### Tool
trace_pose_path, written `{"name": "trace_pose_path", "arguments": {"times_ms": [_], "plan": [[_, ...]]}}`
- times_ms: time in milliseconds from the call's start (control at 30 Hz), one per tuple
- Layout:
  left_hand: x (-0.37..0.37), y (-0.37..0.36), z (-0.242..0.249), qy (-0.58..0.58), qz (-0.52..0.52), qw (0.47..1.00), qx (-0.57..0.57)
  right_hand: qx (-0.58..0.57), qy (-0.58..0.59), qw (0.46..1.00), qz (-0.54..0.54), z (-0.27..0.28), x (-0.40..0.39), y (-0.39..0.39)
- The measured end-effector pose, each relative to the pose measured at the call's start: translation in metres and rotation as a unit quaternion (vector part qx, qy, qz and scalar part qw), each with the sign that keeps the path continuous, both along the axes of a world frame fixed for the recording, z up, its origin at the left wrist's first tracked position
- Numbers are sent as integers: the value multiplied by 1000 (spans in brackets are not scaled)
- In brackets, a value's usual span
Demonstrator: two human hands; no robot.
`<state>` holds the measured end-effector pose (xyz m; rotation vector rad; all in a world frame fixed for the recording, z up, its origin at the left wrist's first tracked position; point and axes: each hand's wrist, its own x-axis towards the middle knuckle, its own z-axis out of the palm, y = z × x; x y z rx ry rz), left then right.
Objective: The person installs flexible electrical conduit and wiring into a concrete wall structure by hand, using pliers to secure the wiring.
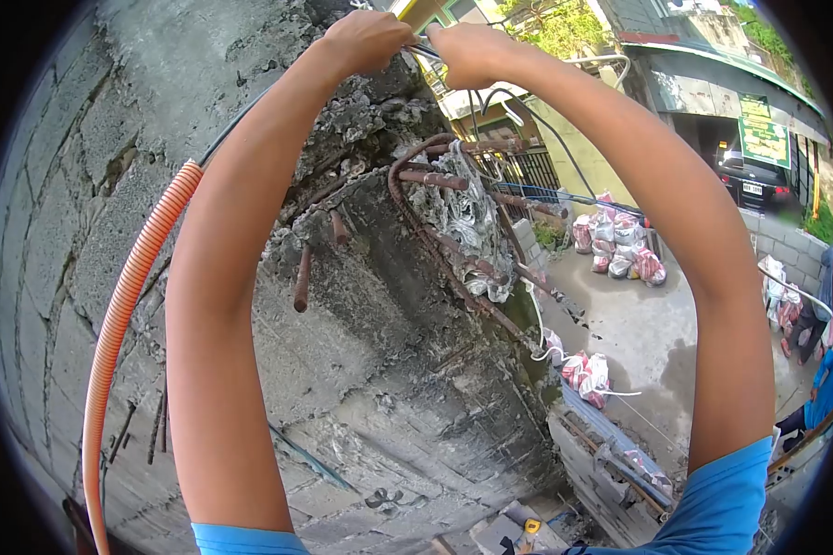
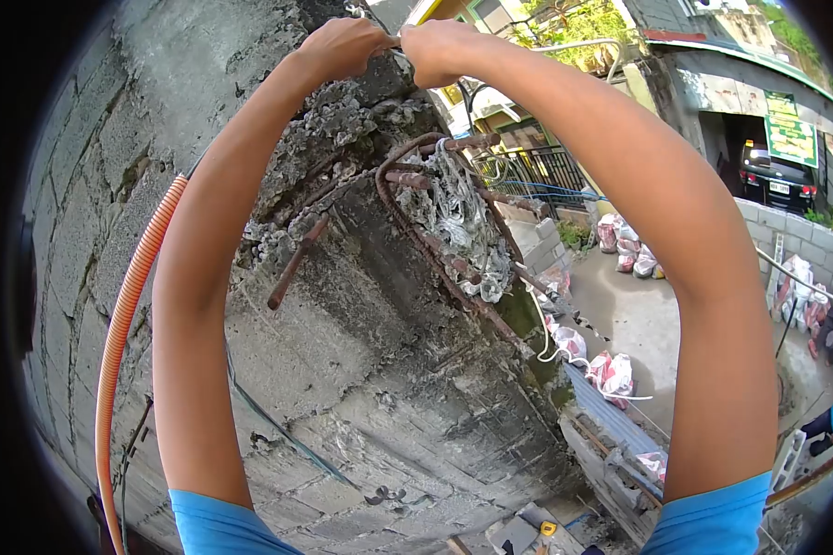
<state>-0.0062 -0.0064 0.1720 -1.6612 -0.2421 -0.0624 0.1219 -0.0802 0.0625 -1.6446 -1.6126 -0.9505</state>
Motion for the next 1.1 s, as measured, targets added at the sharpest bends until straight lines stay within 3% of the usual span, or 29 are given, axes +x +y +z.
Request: {"name": "trace_pose_path", "arguments": {"times_ms": [100, 200, 233, 333, 467, 500, 600, 667, 700, 767, 800, 833, 933, 1000, 1100], "plan": [[-2, 5, 3, -21, -18, 1000, -6, 52, 63, 996, 21, 7, -4, 8], [-7, -2, -3, -59, -11, 997, -42, 117, 50, 987, 94, 21, 7, 58], [-8, -3, -5, -70, -3, 996, -61, 76, 60, 991, 98, 22, 4, 54], [-12, 1, -8, -95, -129, 978, -134, -104, 166, 968, 155, 24, -1, 44], [-23, 2, -9, -69, -206, 963, -162, 73, 17, 990, 116, 23, -6, 82], [-23, 1, -14, -89, -232, 941, -231, 60, 39, 994, 78, 22, -3, 87], [-26, -6, -22, -128, -208, 942, -231, 41, 6, 999, 15, 18, -10, 68], [-25, 15, -15, -135, -183, 959, -167, 25, -20, 999, 27, 25, -8, 67], [-20, 11, -18, -200, -97, 960, -170, 31, 9, 999, 40, 26, -13, 61], [-34, 1, -20, -249, -49, 954, -158, 57, 36, 997, 48, 28, -11, 67], [-45, -6, -20, -248, -1, 958, -140, 17, -13, 999, 27, 26, -16, 42], [-70, 38, 6, -194, 18, 974, -119, 40, 5, 998, 47, 26, -14, 47], [-91, 38, -4, -317, -65, 940, -107, 32, 16, 998, 48, 32, -18, 46], [-86, 45, 1, -315, -49, 948, -22, 42, 31, 997, 53, 45, -18, 66], [-75, -5, 2, -266, -75, 961, 4, 47, 58, 996, 45, 62, -14, 80]]}}
